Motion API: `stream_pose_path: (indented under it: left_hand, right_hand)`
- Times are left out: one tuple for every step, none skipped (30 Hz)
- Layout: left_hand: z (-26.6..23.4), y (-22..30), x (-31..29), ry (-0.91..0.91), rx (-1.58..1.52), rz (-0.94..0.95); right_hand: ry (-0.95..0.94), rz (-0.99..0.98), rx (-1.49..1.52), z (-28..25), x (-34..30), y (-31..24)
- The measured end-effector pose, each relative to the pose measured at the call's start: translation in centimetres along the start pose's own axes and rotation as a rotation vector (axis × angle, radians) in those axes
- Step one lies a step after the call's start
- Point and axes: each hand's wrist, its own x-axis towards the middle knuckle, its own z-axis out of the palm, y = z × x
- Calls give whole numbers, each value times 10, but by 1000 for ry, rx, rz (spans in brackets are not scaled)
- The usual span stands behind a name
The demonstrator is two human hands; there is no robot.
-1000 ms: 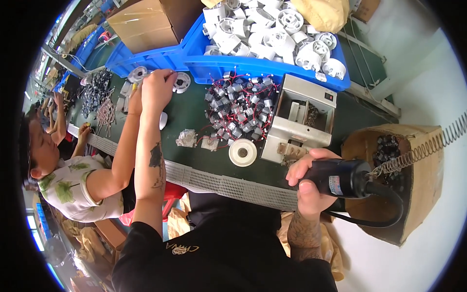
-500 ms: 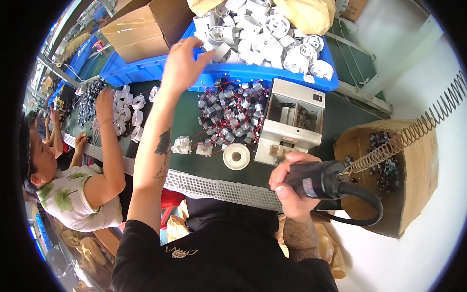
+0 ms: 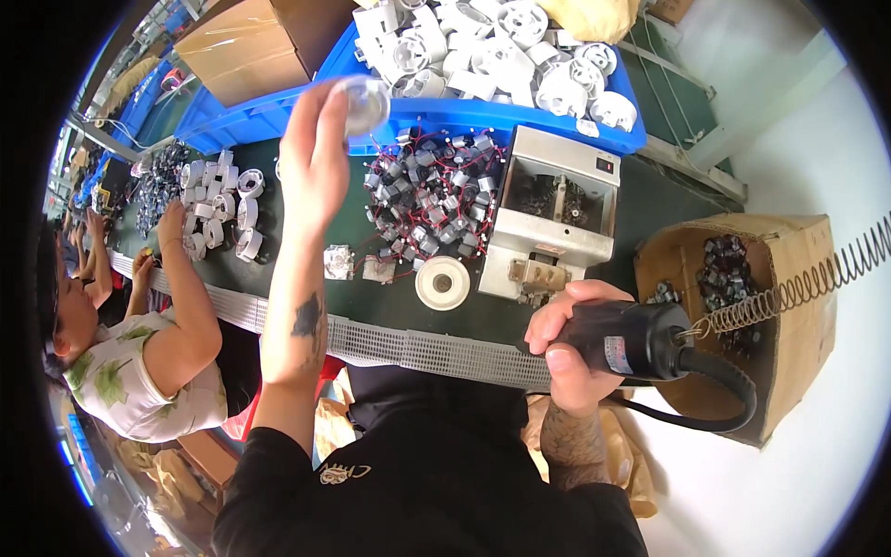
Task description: The person assembles electronic modules by inserting them into white plastic housings and securing them with an electric screwdriver.
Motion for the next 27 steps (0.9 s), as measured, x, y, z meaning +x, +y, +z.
stream_pose_path:
  left_hand:
    - [-6, 12, -17, -62, -43, -47]
    - [-10, 11, -36, -144, -10, -69]
    - [-14, 14, -52, -323, -53, -154]
    - [-13, 15, -70, -438, -32, -202]
    - [-10, 12, -86, -525, -63, -236]
    - [-9, 6, -99, -559, 25, -118]
    - [-6, 2, -109, -546, 99, 40]
    - [-5, 2, -119, -584, 189, 61]
    - [-2, 2, -124, -587, 188, 59]
    - [1, 0, -130, -528, 229, 68]
    - [2, -2, -133, -468, 270, 77]
    - [3, -3, -132, -444, 236, 75]
    - [5, -4, -129, -446, 199, 31]
    - [7, -6, -124, -448, 162, -13]
    - [8, -5, -116, -476, 155, -94]
    - [11, -9, -108, -459, 182, -44]
    - [14, -13, -101, -442, 206, 9]
    - [18, -16, -97, -438, 228, 27]
    - [21, -17, -93, -438, 228, 26]
    - [24, -17, -89, -466, 262, 73]
    - [26, -16, -86, -493, 297, 120]
    - [28, -14, -85, -533, 296, 64]
    - [29, -15, -83, -535, 292, 65]
    - [31, -15, -82, -537, 259, 71]
    - [32, -15, -82, -538, 227, 77]
    - [32, -14, -82, -541, 226, 76]
    - [31, -12, -81, -541, 262, 125]
  right_hand:
    - [5, 4, 0, -1, 1, 0]
    - [-10, 12, 5, 1, 1, -1]
    - [-20, 19, 6, 1, 2, -1]
    - [-19, 22, 5, 2, 2, -1]
    - [-29, 28, 9, 3, 3, 1]
    - [-38, 34, 13, 4, 3, 2]
    - [-36, 37, 12, 5, 3, 3]
    - [-43, 29, 13, 5, 3, 4]
    - [-50, 20, 15, 5, 4, 4]
    - [-47, 22, 13, 5, 4, 4]
    - [-48, 20, 9, 4, 4, 4]
    - [-50, 18, 6, 4, 4, 4]
    - [-47, 19, 2, 3, 3, 4]
    - [-37, 20, 2, 3, 3, 3]
    - [-28, 21, 2, 3, 3, 3]
    - [-29, 22, 4, 3, 2, 3]
    - [-27, 22, 10, 4, 2, 3]
    - [-24, 21, 15, 4, 2, 3]
    - [-25, 21, 15, 5, 2, 3]
    - [-33, 26, 16, 6, 2, 2]
    - [-42, 32, 16, 7, 2, 2]
    - [-39, 31, 13, 8, 1, 1]
    - [-40, 27, 12, 8, 0, 1]
    - [-43, 24, 12, 8, -1, 1]
    - [-40, 25, 10, 7, -1, 1]
    - [-38, 32, 13, 7, -1, 0]
    - [-36, 39, 16, 6, -1, 0]
